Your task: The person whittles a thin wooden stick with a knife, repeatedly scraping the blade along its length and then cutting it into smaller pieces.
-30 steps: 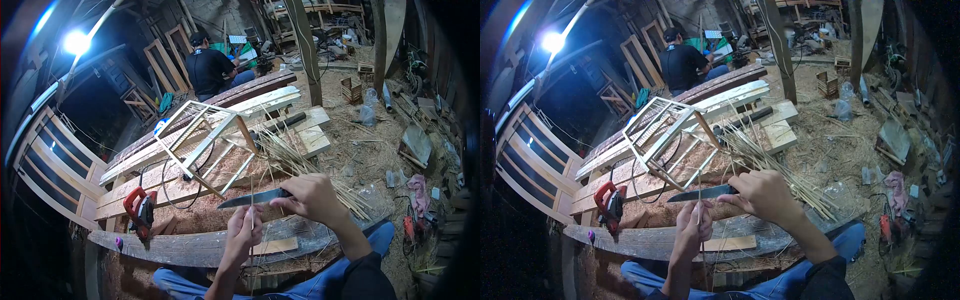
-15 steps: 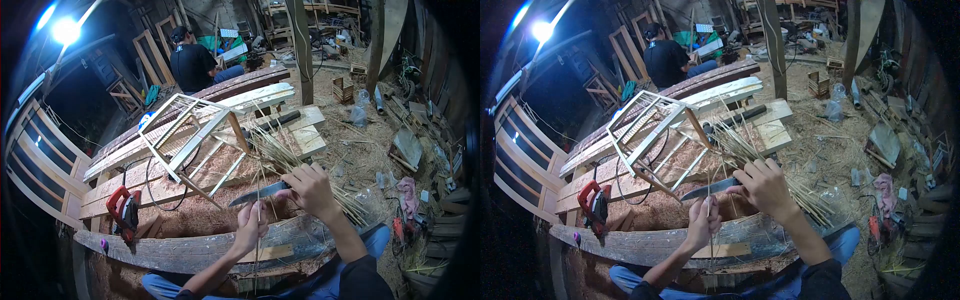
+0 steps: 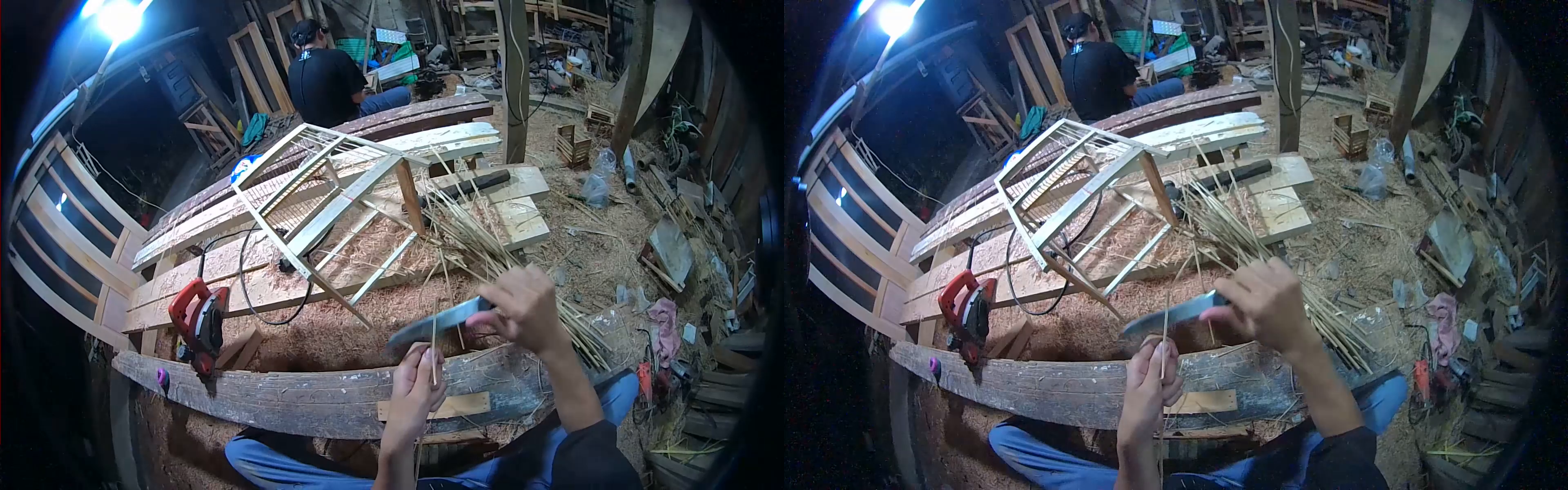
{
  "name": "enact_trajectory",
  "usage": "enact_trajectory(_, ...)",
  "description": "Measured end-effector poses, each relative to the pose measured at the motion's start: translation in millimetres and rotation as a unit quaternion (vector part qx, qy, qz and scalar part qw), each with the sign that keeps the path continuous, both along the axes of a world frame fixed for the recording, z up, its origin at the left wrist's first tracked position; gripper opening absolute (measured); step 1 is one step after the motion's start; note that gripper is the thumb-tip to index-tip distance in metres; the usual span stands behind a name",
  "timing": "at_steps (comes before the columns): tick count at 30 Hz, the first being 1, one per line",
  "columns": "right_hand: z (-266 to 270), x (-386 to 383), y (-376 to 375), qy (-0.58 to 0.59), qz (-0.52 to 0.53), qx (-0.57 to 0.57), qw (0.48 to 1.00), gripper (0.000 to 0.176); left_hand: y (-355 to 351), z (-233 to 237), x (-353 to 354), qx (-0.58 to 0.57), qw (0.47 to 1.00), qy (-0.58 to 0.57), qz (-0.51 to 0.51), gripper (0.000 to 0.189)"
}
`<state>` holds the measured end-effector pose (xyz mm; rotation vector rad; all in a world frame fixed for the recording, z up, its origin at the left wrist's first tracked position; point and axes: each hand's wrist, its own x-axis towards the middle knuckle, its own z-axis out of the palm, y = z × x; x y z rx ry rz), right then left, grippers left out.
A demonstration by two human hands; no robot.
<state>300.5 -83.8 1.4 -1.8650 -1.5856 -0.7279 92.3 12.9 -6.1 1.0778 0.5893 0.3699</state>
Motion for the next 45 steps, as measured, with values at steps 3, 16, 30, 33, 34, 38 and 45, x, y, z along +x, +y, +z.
enact_trajectory(3,-7.8,28.3,-12.2,0.018,-0.13,0.044,0.99,0.042,-5.0,-8.0,-10.1,-0.017,1.0,-0.012,-0.018,0.022)
enact_trajectory(16,-8.9,-19.6,10.0,0.082,0.078,0.01,0.994,0.046,-15.5,-14.8,-14.3,-0.076,0.996,-0.023,0.033,0.014)
enact_trajectory(30,1.9,-65.0,11.6,0.122,0.182,-0.065,0.974,0.035,-23.6,-3.7,-30.2,-0.024,0.997,-0.016,0.07,0.016)
enact_trajectory(33,5.8,-64.9,8.8,0.118,0.19,-0.049,0.973,0.036,-30.8,5.4,-33.9,-0.022,0.996,-0.027,0.082,0.021)
enact_trajectory(34,7.2,-64.3,5.5,0.119,0.189,-0.036,0.974,0.036,-33.4,8.7,-33.8,-0.009,0.995,-0.019,0.094,0.02)
enact_trajectory(38,16.5,-57.4,-10.8,0.088,0.133,-0.035,0.987,0.035,-39.7,11.9,-32.5,0.006,0.996,0.007,0.084,0.018)
enact_trajectory(45,24.1,29.4,-44.1,0.014,-0.115,0.148,0.982,0.038,-32.6,38.2,-63.2,-0.079,0.997,-0.018,0.006,0.017)
